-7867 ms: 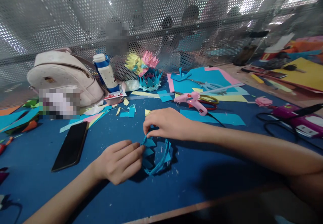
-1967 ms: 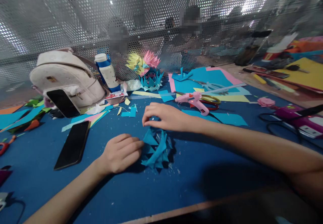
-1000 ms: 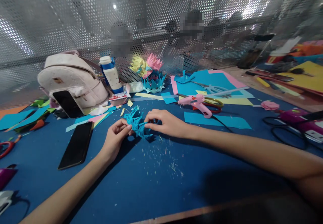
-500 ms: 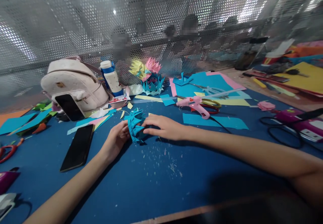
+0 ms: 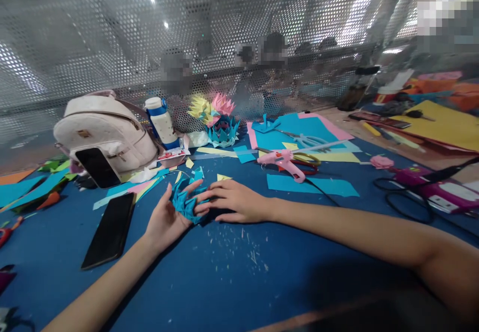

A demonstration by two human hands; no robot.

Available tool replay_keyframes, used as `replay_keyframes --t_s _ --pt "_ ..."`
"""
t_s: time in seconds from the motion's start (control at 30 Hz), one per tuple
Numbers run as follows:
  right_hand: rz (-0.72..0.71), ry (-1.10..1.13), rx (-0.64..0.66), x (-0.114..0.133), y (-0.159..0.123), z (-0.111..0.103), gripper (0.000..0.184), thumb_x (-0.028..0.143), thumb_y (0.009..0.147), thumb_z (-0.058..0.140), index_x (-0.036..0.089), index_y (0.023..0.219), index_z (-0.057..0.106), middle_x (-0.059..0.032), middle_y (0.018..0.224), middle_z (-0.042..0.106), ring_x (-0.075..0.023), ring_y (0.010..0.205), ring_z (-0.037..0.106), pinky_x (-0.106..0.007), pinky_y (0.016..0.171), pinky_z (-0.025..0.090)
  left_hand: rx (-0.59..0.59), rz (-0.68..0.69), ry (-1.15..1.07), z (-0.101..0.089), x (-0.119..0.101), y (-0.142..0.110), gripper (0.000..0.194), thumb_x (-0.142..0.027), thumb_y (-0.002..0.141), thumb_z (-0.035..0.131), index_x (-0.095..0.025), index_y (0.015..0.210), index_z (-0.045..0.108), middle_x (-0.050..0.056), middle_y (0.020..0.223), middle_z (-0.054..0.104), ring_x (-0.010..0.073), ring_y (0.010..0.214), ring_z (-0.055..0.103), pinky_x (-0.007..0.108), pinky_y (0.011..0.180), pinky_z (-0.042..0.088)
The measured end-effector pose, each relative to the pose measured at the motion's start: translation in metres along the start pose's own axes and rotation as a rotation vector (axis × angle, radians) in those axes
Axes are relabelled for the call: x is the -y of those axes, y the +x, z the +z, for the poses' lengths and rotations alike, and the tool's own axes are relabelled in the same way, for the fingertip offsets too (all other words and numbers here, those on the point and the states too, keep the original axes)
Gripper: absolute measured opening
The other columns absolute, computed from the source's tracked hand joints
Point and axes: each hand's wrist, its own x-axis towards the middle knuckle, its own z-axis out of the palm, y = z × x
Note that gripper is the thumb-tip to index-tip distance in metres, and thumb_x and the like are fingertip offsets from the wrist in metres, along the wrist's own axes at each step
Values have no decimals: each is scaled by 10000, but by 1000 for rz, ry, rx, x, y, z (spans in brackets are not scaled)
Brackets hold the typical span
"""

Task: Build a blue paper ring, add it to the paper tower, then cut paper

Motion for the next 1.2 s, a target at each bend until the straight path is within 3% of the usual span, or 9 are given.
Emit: replay_keyframes --t_s 0.2,0.33,0.5,0.6,0.87,0.93,1.07,1.2 --pt "6 -102 51 3 0 -2 383 460 980 496 214 1218 668 -130 1165 593 -261 1127 476 -442 993 415 -6 -10 -11 -1 0 0 601 -621 980 376 -174 1310 605 143 1177 713 262 1030 706 432 996 491" --pt "14 -84 52 4 1 -4 334 463 974 516 273 1184 692 -115 1189 574 -254 1160 452 -425 1008 388 -9 -12 19 -1 -1 0 599 -630 975 370 -176 1246 652 141 1151 725 281 1089 684 439 1002 490" --pt "-10 -94 28 3 -1 -3 323 454 990 496 256 1162 685 -84 1300 586 -240 1258 417 -415 1063 334 -13 -39 14 -2 -3 0 488 -553 991 407 -194 1139 703 114 1059 756 282 1077 691 420 936 526" --pt "-14 -113 5 3 -2 -4 300 429 1010 469 249 1110 686 -64 1233 632 -209 1267 432 -386 1062 317 -23 -52 -22 -1 -3 0 507 -571 983 423 -186 1147 709 116 1063 757 280 1072 695 372 866 557" --pt "41 -85 -126 5 -3 -6 243 348 1020 475 201 1001 667 -20 1012 703 -174 1141 513 -353 1030 283 -45 -21 -49 0 -2 2 638 -665 925 483 -153 1274 640 141 1210 707 258 1107 682 336 916 564" --pt "77 -75 -145 5 -2 -7 243 348 1014 484 205 948 669 -12 944 703 -173 1084 530 -354 1016 291 -73 -24 -52 -1 -1 2 565 -605 911 576 -159 1248 655 126 1225 702 248 1122 675 308 919 568" --pt "104 -94 -160 6 -2 -6 249 357 1011 489 215 926 675 -11 900 700 -175 1003 543 -358 992 305 -151 -7 28 -1 2 1 313 -307 860 756 -179 1140 699 76 1155 737 218 1076 696 264 913 574" --pt "64 -125 -124 4 -3 -3 282 402 1019 467 218 965 674 -20 951 705 -177 1028 544 -352 979 310 -222 -14 77 -1 4 1 276 -285 832 789 -170 1073 717 56 1008 769 184 936 736 216 775 617"
